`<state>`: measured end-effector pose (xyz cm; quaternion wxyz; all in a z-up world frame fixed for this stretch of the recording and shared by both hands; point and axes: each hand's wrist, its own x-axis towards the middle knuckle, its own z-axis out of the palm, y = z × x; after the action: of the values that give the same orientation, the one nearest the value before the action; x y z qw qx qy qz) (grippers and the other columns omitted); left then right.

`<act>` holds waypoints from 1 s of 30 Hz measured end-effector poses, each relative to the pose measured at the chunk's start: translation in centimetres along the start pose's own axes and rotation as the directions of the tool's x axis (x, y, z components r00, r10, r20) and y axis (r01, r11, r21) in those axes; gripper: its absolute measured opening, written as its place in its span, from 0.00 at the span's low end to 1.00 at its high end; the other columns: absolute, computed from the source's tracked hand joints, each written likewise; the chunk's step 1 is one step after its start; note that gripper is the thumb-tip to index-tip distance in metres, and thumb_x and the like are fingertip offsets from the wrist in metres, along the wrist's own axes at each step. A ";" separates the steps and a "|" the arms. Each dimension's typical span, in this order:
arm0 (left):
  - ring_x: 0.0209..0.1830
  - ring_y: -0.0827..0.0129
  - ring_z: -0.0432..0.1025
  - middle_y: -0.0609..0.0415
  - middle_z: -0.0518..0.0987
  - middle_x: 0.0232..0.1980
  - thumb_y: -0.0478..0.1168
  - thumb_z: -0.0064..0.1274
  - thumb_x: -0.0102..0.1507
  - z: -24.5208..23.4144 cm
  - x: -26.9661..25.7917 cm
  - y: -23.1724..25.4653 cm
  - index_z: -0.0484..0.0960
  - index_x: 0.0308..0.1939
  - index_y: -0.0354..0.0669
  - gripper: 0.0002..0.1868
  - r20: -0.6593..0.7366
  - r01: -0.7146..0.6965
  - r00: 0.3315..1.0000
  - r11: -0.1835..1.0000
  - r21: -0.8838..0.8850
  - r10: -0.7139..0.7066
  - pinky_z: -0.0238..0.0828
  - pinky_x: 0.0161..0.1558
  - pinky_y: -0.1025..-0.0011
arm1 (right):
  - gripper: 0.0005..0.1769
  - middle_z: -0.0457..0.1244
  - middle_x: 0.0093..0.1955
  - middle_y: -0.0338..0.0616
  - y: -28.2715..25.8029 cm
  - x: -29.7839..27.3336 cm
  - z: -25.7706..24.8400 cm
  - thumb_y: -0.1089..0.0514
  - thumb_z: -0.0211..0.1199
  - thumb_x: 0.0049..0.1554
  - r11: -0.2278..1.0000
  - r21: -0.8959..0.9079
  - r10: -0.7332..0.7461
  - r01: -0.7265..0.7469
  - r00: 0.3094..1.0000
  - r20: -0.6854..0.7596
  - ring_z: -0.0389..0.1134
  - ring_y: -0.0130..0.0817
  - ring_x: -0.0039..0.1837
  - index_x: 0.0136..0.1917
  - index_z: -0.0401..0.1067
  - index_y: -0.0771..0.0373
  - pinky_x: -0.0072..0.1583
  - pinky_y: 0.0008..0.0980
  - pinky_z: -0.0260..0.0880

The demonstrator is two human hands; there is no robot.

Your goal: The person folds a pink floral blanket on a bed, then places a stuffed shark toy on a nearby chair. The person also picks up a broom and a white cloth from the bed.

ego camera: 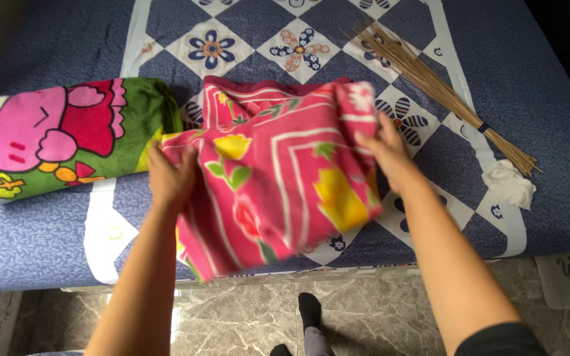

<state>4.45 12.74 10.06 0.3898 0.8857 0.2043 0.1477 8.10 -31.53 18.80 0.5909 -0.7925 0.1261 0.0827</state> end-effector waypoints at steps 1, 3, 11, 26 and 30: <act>0.69 0.44 0.65 0.35 0.68 0.71 0.65 0.50 0.62 0.6 -2.2 -0.6 0.55 0.78 0.37 0.51 0.096 0.105 0.989 0.994 0.040 -0.109 0.59 0.70 0.46 | 0.47 0.59 0.72 0.44 2.6 -0.2 0.0 0.47 0.68 0.55 0.996 -0.011 -0.094 0.094 0.996 0.007 0.62 0.34 0.71 0.79 0.49 0.55 0.70 0.41 0.58; 0.80 0.39 0.49 0.29 0.52 0.80 0.69 0.49 0.63 2.1 -7.5 -1.7 0.54 0.76 0.30 0.53 0.172 -0.140 0.980 0.961 0.238 0.100 0.43 0.66 0.29 | 0.43 0.60 0.70 0.43 8.9 -0.7 1.0 0.49 0.67 0.54 0.997 -0.023 -0.067 0.067 0.998 0.010 0.62 0.34 0.67 0.77 0.54 0.58 0.62 0.41 0.62; 0.83 0.48 0.35 0.40 0.36 0.83 0.61 0.66 0.49 4.8 -20.0 -5.1 0.41 0.79 0.57 0.64 0.505 -0.314 0.862 0.821 0.477 0.036 0.38 0.71 0.32 | 0.40 0.66 0.61 0.47 29.3 -0.9 5.0 0.62 0.69 0.46 0.999 -0.008 -0.031 0.032 0.996 0.083 0.71 0.34 0.57 0.70 0.60 0.60 0.58 0.33 0.73; 0.73 0.55 0.63 0.47 0.68 0.74 0.38 0.57 0.58 7.2 -16.0 -8.4 0.74 0.59 0.52 0.25 0.197 -0.241 0.967 0.829 0.504 0.162 0.53 0.71 0.44 | 0.12 0.60 0.43 0.40 21.9 0.2 3.6 0.48 0.56 0.65 0.915 0.394 0.116 -0.080 0.991 -0.069 0.65 0.28 0.40 0.50 0.60 0.56 0.42 0.32 0.73; 0.48 0.57 0.78 0.51 0.83 0.48 0.52 0.67 0.53 3.6 -13.3 -6.8 0.79 0.48 0.47 0.24 0.170 -0.134 0.983 0.919 0.371 0.074 0.56 0.70 0.45 | 0.09 0.58 0.50 0.40 16.1 0.8 -1.0 0.60 0.58 0.70 0.830 -0.112 -0.549 0.546 0.767 -0.333 0.61 0.28 0.51 0.54 0.59 0.62 0.57 0.29 0.65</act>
<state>-7.28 8.28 1.27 0.2165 0.9628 0.1512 0.0577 4.09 -36.93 4.09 0.5537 -0.7987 -0.0073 -0.2353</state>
